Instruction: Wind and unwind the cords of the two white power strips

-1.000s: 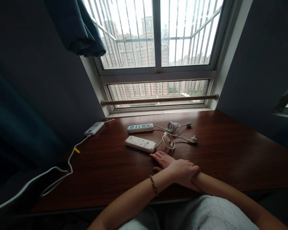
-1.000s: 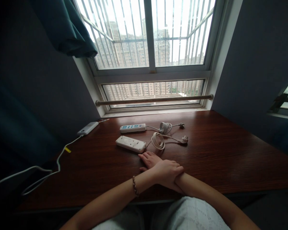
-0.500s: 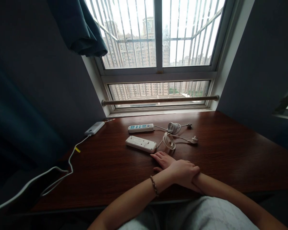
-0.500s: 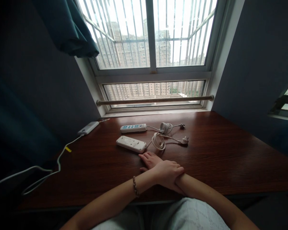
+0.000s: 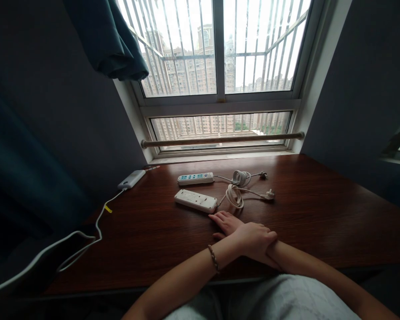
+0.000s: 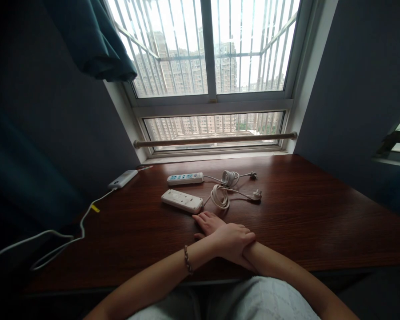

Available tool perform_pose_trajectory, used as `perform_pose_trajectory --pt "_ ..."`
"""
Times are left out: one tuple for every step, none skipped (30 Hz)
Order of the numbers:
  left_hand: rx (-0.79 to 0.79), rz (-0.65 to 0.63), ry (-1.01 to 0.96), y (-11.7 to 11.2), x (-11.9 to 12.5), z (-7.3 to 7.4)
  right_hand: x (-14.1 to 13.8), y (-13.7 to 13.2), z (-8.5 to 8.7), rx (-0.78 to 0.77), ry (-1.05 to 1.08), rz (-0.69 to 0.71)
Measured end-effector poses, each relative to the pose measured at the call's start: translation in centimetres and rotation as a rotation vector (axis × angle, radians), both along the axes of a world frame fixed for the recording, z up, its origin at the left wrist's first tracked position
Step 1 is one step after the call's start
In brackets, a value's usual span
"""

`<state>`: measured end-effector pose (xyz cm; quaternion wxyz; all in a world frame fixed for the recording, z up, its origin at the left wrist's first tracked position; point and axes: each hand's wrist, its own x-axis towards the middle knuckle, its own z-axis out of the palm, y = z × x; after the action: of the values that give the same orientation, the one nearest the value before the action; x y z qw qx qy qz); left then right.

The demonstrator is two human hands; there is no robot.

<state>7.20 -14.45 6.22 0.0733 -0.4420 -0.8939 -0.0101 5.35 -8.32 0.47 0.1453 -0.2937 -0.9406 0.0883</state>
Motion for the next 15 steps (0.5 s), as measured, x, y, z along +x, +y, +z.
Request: perform_pose_trajectory --pt "0.007 0.01 0.0 0.0 0.0 0.1 0.0 0.0 0.0 -0.001 0.0 0.001" --pt "0.015 0.016 0.0 -0.1 0.0 0.3 0.0 0.0 0.0 -0.001 0.0 0.002" --pt "0.022 0.018 -0.004 -0.2 -0.1 0.5 0.0 0.0 -0.1 0.0 0.0 0.004" --pt "0.026 0.017 -0.01 -0.3 -0.1 0.7 0.0 0.1 -0.1 0.001 0.0 0.006" --pt "0.029 0.014 -0.017 -0.4 -0.1 0.8 0.0 0.1 -0.2 0.003 0.001 0.007" --pt "0.032 0.01 -0.023 -0.5 -0.2 1.0 0.0 0.1 -0.2 0.005 0.0 0.007" --pt "0.035 0.006 -0.027 -0.6 -0.2 1.2 0.0 0.1 -0.3 0.006 -0.001 0.006" --pt "0.035 0.003 -0.027 -0.7 -0.3 1.3 0.0 0.2 -0.3 0.006 -0.001 0.005" --pt "0.033 0.002 -0.023 -0.7 -0.3 1.4 0.0 0.2 -0.3 0.006 -0.001 0.003" --pt "0.028 0.002 -0.015 -0.7 -0.4 1.4 0.0 0.2 -0.3 0.007 0.0 0.001" --pt "0.015 0.0 -0.006 -0.8 -0.4 1.4 0.0 0.2 -0.3 0.008 0.002 -0.001" --pt "-0.008 -0.002 0.006 -0.8 -0.4 1.4 0.0 0.1 -0.3 0.009 0.003 -0.002" --pt "-0.04 -0.007 0.019 -0.7 -0.4 1.4 0.0 0.1 -0.3 0.011 0.004 -0.003" --pt "-0.077 -0.015 0.032 -0.7 -0.3 1.3 0.0 0.1 -0.2 0.011 0.003 -0.003" --pt "-0.115 -0.024 0.047 -0.7 -0.2 1.2 0.0 0.1 -0.1 0.01 0.001 -0.003"
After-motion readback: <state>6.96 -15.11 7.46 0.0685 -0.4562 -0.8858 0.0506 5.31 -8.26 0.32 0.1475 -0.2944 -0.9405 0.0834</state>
